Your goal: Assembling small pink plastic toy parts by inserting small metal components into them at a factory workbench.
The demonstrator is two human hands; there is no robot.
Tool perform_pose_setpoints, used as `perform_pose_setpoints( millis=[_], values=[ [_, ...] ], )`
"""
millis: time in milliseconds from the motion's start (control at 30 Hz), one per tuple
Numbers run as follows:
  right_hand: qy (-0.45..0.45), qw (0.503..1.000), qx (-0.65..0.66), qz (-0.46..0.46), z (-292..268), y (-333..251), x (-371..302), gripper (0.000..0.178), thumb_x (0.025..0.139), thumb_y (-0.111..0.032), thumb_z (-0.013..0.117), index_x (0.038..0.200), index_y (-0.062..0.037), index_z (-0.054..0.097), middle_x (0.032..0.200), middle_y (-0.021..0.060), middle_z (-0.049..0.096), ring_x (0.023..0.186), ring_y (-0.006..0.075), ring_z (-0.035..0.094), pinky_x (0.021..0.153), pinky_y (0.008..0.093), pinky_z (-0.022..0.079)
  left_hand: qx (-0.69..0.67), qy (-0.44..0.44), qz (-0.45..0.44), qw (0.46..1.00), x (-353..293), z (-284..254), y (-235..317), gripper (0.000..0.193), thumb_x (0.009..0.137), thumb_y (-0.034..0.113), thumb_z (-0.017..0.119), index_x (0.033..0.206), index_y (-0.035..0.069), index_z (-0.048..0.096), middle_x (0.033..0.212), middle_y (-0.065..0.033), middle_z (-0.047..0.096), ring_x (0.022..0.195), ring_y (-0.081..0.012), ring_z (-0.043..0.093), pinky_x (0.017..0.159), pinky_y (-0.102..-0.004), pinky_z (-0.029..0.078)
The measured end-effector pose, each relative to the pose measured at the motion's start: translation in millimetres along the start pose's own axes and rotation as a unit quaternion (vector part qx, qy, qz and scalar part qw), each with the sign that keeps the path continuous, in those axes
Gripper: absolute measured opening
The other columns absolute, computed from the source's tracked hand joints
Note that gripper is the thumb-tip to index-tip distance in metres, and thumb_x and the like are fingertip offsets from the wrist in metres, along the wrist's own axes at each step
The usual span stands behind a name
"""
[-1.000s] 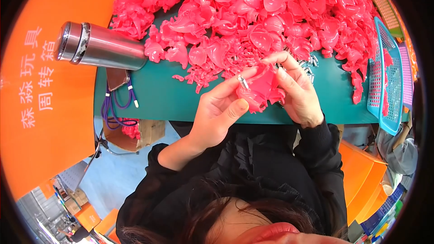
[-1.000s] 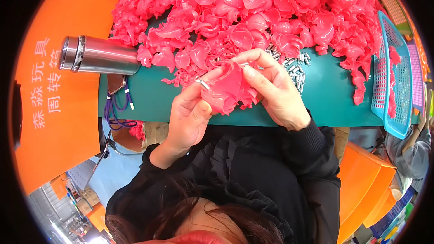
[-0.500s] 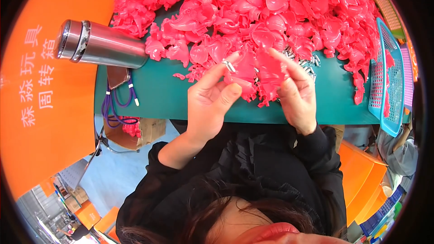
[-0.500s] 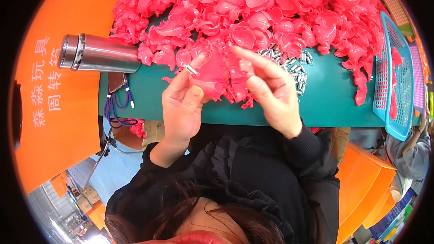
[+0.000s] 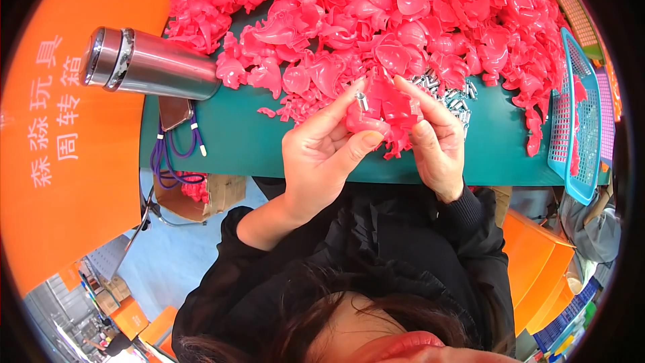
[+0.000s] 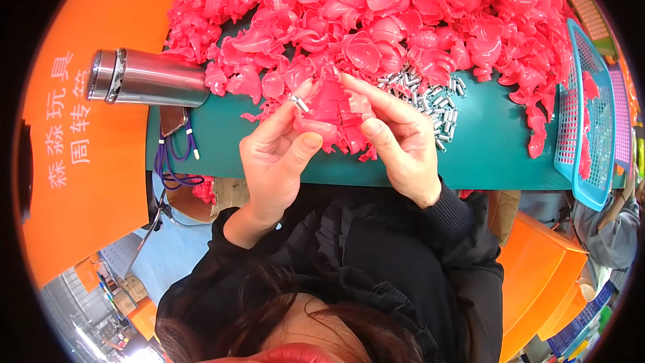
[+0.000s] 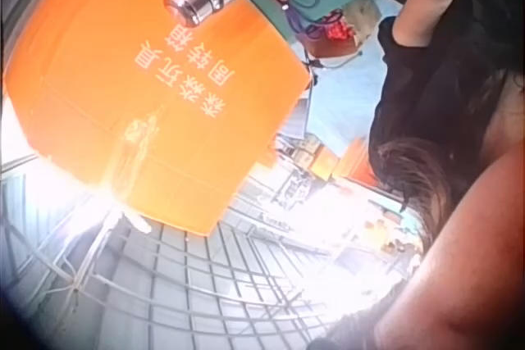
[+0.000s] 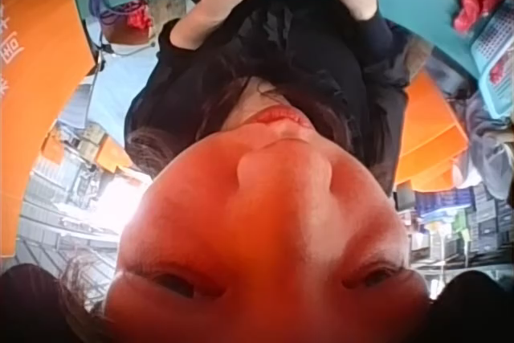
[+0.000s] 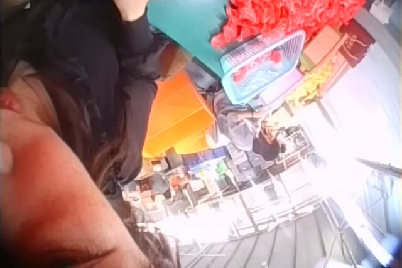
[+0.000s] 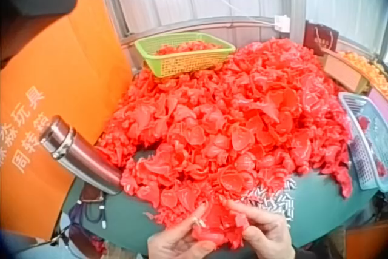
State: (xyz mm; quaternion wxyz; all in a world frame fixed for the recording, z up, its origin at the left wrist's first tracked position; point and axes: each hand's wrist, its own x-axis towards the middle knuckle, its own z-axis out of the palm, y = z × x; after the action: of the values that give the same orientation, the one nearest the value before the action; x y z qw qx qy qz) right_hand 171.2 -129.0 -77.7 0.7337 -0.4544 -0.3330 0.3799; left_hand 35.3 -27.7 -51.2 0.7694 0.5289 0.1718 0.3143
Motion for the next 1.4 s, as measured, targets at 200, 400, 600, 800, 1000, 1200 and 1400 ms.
perform_pose_setpoints(
  millis=[200, 400, 600, 800, 1000, 1200, 1400],
  values=[
    [0.003, 1.0, -0.013, -0.007, 1.7, 2.1, -0.7, 0.045, 0.093, -0.017, 0.057, 0.131, 0.0045, 0.048, 0.132, 0.0133, 0.053, 0.112, 0.0124, 0.052, 0.094, 0.0247, 0.04, -0.008, -0.001, 0.006, 1.0, 1.0, 0.5, 0.4, 0.055, 0.085, -0.004, 0.064, 0.134, -0.009, 0.039, 0.11, -0.0179, 0.061, 0.098, -0.0201, 0.062, 0.088, -0.0303, 0.05],
    [0.001, 0.999, -0.025, -0.038, 2.6, 2.2, 0.4, 0.045, 0.092, -0.015, 0.058, 0.13, 0.0048, 0.048, 0.132, 0.0151, 0.052, 0.115, 0.0158, 0.052, 0.098, 0.0285, 0.039, -0.002, 0.001, 0.004, 1.0, 1.4, 1.0, 0.1, 0.055, 0.085, -0.004, 0.064, 0.134, -0.009, 0.04, 0.111, -0.0169, 0.06, 0.099, -0.019, 0.061, 0.089, -0.0304, 0.05],
    [-0.023, 0.996, -0.081, -0.037, 4.4, -3.9, 1.5, 0.042, 0.089, -0.006, 0.059, 0.129, 0.0049, 0.05, 0.132, 0.015, 0.053, 0.118, 0.0182, 0.052, 0.099, 0.0295, 0.04, 0.046, 0.002, 0.016, 0.999, 1.7, -0.5, -4.8, 0.053, 0.084, -0.003, 0.065, 0.132, -0.01, 0.042, 0.113, -0.0161, 0.059, 0.099, -0.0177, 0.061, 0.086, -0.0295, 0.051],
    [-0.025, 0.966, -0.256, -0.007, 6.6, -7.2, 3.2, 0.041, 0.094, -0.017, 0.055, 0.13, 0.0025, 0.05, 0.116, 0.0108, 0.063, 0.084, 0.0061, 0.056, 0.079, 0.0202, 0.044, 0.063, 0.029, 0.04, 0.997, 3.7, 1.8, -10.1, 0.052, 0.085, -0.001, 0.065, 0.131, -0.01, 0.043, 0.11, -0.0147, 0.061, 0.097, -0.0136, 0.059, 0.083, -0.0264, 0.051],
    [-0.006, 0.935, -0.353, 0.031, 14.5, -13.6, 3.9, 0.04, 0.09, -0.004, 0.056, 0.129, -0.0078, 0.055, 0.076, 0.0102, 0.065, 0.055, 0.0093, 0.054, 0.057, 0.0246, 0.046, 0.096, 0.041, 0.019, 0.994, 2.2, -2.0, -16.5, 0.05, 0.087, 0.0, 0.063, 0.131, -0.01, 0.042, 0.11, -0.0142, 0.061, 0.096, -0.0135, 0.06, 0.082, -0.0251, 0.051],
    [-0.032, 0.904, -0.416, -0.094, 18.3, -5.7, 3.6, 0.073, 0.079, -0.013, 0.07, 0.141, 0.0015, 0.032, 0.099, 0.0215, 0.062, 0.081, 0.0327, 0.062, 0.075, 0.0363, 0.049, 0.098, 0.045, -0.031, 0.994, 6.7, -0.2, -14.1, 0.05, 0.091, 0.004, 0.058, 0.134, -0.011, 0.038, 0.111, -0.0118, 0.06, 0.097, -0.0098, 0.056, 0.083, -0.0236, 0.048],
    [0.027, 0.871, -0.468, -0.144, 14.8, 7.2, 3.1, 0.073, 0.07, -0.011, 0.077, 0.131, 0.002, 0.04, 0.116, 0.0192, 0.059, 0.097, 0.0331, 0.063, 0.083, 0.0359, 0.051, 0.011, 0.03, -0.077, 0.996, 9.1, 5.2, -17.4, 0.051, 0.094, 0.008, 0.056, 0.138, -0.006, 0.035, 0.115, -0.0086, 0.059, 0.103, -0.0095, 0.053, 0.088, -0.0246, 0.046]
  ],
)
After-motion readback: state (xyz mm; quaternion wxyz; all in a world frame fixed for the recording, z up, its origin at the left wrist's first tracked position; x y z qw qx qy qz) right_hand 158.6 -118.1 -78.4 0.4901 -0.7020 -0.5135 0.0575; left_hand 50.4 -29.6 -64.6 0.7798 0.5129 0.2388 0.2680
